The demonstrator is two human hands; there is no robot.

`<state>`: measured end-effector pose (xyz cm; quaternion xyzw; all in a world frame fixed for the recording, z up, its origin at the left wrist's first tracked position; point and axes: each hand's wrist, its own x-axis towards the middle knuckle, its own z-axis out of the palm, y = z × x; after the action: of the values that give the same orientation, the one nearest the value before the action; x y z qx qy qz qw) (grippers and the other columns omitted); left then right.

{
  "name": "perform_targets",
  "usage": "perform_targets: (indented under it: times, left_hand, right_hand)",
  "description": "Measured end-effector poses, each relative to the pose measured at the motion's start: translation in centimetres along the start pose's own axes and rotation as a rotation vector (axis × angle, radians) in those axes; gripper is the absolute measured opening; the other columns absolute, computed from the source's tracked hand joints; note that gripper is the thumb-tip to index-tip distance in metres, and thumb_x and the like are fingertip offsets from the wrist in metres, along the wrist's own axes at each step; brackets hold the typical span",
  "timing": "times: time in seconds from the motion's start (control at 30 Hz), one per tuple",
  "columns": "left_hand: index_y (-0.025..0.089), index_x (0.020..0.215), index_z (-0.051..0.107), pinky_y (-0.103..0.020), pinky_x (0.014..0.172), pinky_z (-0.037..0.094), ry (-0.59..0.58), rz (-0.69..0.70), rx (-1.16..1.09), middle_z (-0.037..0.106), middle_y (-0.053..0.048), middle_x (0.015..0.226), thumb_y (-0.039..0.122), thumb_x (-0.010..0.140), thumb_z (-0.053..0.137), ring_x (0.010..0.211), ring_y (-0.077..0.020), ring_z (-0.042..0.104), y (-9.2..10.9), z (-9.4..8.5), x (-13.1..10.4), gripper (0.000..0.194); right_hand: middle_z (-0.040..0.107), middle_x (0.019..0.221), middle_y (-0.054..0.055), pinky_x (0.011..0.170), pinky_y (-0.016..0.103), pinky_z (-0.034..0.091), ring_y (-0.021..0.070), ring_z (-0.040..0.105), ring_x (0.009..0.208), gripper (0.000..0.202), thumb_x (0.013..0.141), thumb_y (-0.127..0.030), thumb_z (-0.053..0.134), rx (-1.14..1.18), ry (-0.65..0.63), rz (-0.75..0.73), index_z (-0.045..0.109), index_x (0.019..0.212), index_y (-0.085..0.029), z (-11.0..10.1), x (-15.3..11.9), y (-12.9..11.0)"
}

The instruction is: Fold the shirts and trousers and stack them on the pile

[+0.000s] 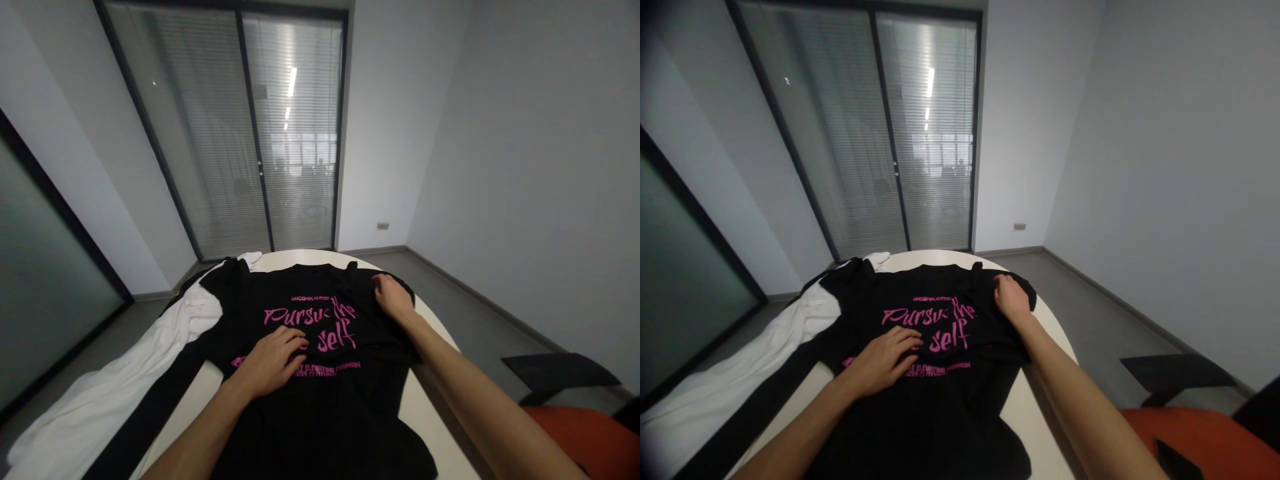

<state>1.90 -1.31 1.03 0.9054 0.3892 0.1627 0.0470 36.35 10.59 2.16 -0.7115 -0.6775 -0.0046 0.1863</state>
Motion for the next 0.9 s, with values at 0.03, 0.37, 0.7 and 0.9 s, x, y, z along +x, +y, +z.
perform_targets:
  times: [0.03,0.37,0.7,0.9]
  left_hand:
    - [0.027,0.119,0.063,-0.035,0.101,0.048,0.001,0.001,0.001,0.063,-0.002,0.126,0.028,0.097,0.056,0.116,-0.0198,0.056,0.0,0.0,0.0,0.024]
    - [0.030,0.129,0.061,-0.036,0.100,0.049,-0.009,0.029,0.034,0.062,-0.002,0.128,0.030,0.099,0.053,0.116,-0.0201,0.056,0.2,-0.3,0.0,0.031]
    - [0.025,0.126,0.062,-0.037,0.100,0.049,0.042,0.010,0.037,0.066,-0.004,0.124,0.028,0.100,0.051,0.113,-0.0198,0.060,0.0,-0.1,0.0,0.029]
    - [0.024,0.130,0.061,-0.039,0.102,0.049,-0.011,0.095,-0.002,0.066,-0.006,0.127,0.029,0.102,0.046,0.115,-0.0201,0.061,0.4,-0.6,-0.1,0.032]
  right_hand:
    - [0.061,0.132,0.016,0.097,0.036,0.048,0.0259,0.061,0.118,0.040,0.096,-0.020,0.041,-0.092,-0.024,0.097,0.059,0.131,-0.017,-0.4,0.3,0.6]
    - [0.070,0.113,0.017,0.084,0.036,0.054,0.0282,0.069,0.106,0.031,0.089,-0.014,0.056,-0.239,-0.234,0.258,0.071,0.116,-0.020,-1.7,1.3,4.0]
    - [0.068,0.114,0.024,0.086,0.041,0.053,0.0322,0.067,0.108,0.032,0.094,-0.015,0.046,-0.326,-0.172,0.348,0.073,0.111,-0.010,-2.8,1.4,4.9]
    - [0.070,0.111,0.025,0.088,0.054,0.049,0.0395,0.065,0.111,0.044,0.092,-0.046,0.055,-0.287,-0.174,0.284,0.074,0.112,-0.012,-1.5,1.5,3.3]
